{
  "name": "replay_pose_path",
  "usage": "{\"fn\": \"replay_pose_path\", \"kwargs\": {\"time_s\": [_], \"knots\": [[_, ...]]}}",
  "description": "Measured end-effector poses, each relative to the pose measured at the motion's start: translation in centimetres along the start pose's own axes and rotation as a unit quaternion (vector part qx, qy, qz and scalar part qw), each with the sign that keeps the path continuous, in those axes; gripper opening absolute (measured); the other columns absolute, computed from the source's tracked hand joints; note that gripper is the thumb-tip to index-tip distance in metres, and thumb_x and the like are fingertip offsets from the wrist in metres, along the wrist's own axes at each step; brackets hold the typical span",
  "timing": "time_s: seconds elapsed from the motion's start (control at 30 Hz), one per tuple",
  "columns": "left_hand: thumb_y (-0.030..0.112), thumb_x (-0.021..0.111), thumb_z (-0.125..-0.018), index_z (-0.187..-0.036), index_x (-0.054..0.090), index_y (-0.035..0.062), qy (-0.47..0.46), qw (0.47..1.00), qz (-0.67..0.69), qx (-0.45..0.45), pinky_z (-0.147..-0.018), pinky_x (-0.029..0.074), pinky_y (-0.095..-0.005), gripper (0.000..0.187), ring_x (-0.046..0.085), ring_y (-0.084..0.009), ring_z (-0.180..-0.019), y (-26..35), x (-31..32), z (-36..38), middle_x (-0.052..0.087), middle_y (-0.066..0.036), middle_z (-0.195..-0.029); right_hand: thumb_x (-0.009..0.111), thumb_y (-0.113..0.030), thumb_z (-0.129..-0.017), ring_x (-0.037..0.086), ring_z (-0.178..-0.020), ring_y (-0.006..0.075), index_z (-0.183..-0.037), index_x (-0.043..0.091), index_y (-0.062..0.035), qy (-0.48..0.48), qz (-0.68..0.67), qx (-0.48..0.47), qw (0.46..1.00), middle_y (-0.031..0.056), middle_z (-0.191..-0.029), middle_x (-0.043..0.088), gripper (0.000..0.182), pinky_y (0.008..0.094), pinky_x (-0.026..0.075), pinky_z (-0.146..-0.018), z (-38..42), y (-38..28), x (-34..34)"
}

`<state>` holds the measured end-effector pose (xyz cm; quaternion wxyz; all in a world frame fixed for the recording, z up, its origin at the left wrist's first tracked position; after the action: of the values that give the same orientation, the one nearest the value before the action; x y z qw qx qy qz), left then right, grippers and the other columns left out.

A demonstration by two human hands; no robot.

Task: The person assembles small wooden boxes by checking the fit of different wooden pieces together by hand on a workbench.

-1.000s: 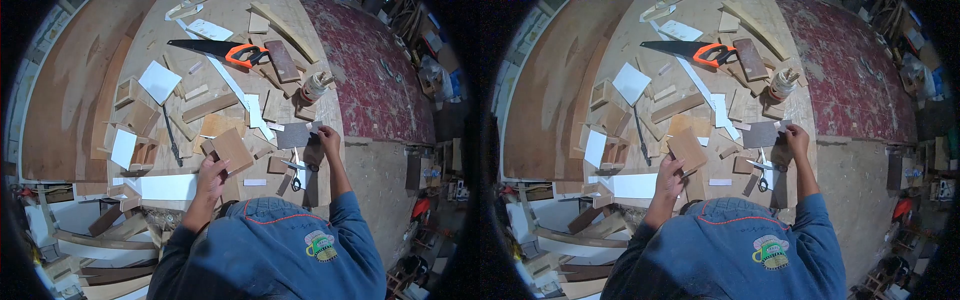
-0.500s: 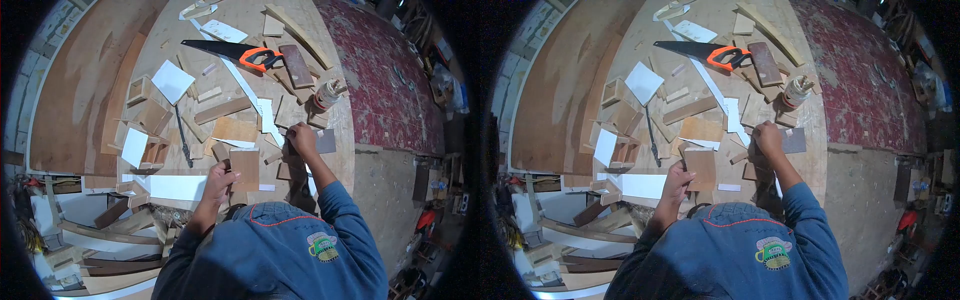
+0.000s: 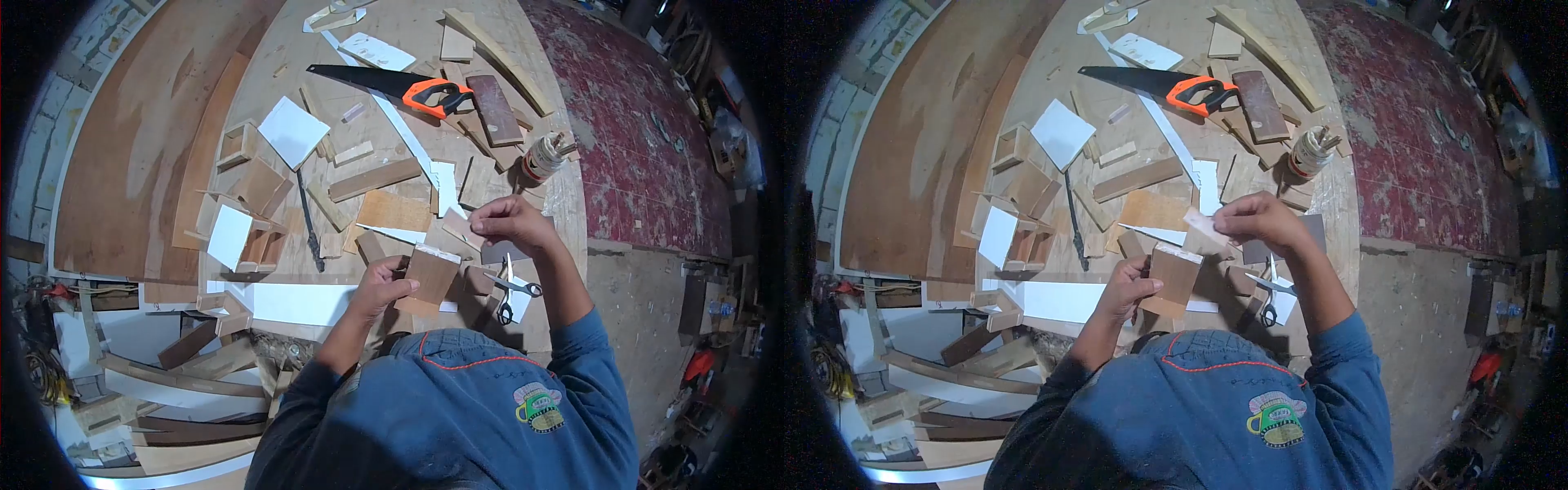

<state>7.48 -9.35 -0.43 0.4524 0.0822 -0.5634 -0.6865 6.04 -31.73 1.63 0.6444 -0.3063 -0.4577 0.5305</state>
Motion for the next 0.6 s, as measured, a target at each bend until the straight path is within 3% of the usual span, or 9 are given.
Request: {"fn": "replay_pose_path", "kwargs": {"time_s": [0.17,0.27,0.3,0.37,0.4,0.47,0.6], "knots": [[0.007,0.065,-0.072,-0.104,0.062,-0.0003,-0.017,1.0,-0.014,0.017,-0.074,0.045,-0.0234,0.033,0.056,-0.0071,-0.081,0.8,0.8,0.0,0.063,-0.001,-0.091,0.071,-0.009,-0.077,0.057,-0.063,0.0089,-0.087,0.066,-0.0013,-0.06,-0.045,0.019,0.997,0.001,-0.074,0.063,0.014,0.0224,0.048,-0.059,0.4,-1.3,2.6],[0.008,0.066,-0.072,-0.104,0.062,0.0,-0.018,0.999,-0.02,0.028,-0.075,0.045,-0.024,0.033,0.057,-0.0077,-0.082,1.0,0.2,0.3,0.063,-0.002,-0.093,0.068,-0.008,-0.079,0.058,-0.067,0.0107,-0.086,0.065,-0.0017,-0.067,-0.05,-0.038,0.996,0.0021,-0.078,0.061,0.01,0.0238,0.048,-0.063,0.6,-1.6,3.2],[0.008,0.066,-0.072,-0.104,0.062,0.0,-0.017,0.999,-0.019,0.03,-0.075,0.045,-0.024,0.033,0.057,-0.0077,-0.082,1.1,0.1,0.5,0.063,-0.002,-0.093,0.068,-0.009,-0.079,0.058,-0.072,0.0114,-0.086,0.065,-0.0017,-0.013,0.052,-0.163,0.985,0.0028,-0.082,0.062,0.011,0.0252,0.049,-0.066,1.0,-3.1,3.0],[0.009,0.066,-0.072,-0.104,0.062,0.0005,-0.001,0.999,-0.003,0.038,-0.075,0.046,-0.0243,0.034,0.057,-0.0077,-0.082,1.6,-0.1,0.9,0.063,-0.002,-0.094,0.068,-0.007,-0.076,0.061,-0.081,0.0162,-0.087,0.065,-0.0021,0.071,0.269,-0.365,0.889,0.0068,-0.089,0.061,0.012,0.0286,0.05,-0.071,3.4,-6.0,3.5],[0.009,0.066,-0.072,-0.104,0.062,0.0005,0.0,0.999,-0.002,0.04,-0.075,0.046,-0.0243,0.034,0.057,-0.0077,-0.082,1.6,-0.3,0.9,0.063,-0.002,-0.094,0.068,-0.007,-0.076,0.061,-0.081,0.0162,-0.087,0.065,-0.0021,0.068,0.271,-0.365,0.888,0.0068,-0.089,0.061,0.012,0.0286,0.05,-0.071,3.9,-6.1,3.9],[0.009,0.066,-0.072,-0.104,0.062,0.0006,-0.006,0.999,-0.01,0.049,-0.074,0.045,-0.0243,0.033,0.056,-0.0074,-0.082,1.7,-0.6,1.1,0.063,-0.002,-0.094,0.07,-0.002,-0.071,0.062,-0.082,0.0208,-0.085,0.066,-0.0042,0.142,0.37,-0.464,0.792,0.0091,-0.088,0.061,0.015,0.0296,0.051,-0.07,6.3,-6.8,4.9],[0.009,0.066,-0.072,-0.102,0.062,0.0004,-0.031,0.998,-0.018,0.05,-0.073,0.043,-0.0231,0.032,0.054,-0.0071,-0.082,2.0,-0.6,1.2,0.061,-0.002,-0.092,0.071,0.0,-0.069,0.063,-0.082,0.0223,-0.082,0.067,-0.0069,0.157,0.397,-0.536,0.728,0.0103,-0.091,0.062,0.015,0.0303,0.052,-0.068,8.0,-7.0,6.1]]}}
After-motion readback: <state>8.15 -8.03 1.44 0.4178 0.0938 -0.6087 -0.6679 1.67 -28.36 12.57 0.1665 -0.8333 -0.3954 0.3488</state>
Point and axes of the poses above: each hand's wrist, its own z-axis away from the middle knuckle, its own x-axis out of the palm, y = z × x, the point moved 7 cm from there along -z, towards the middle knuckle
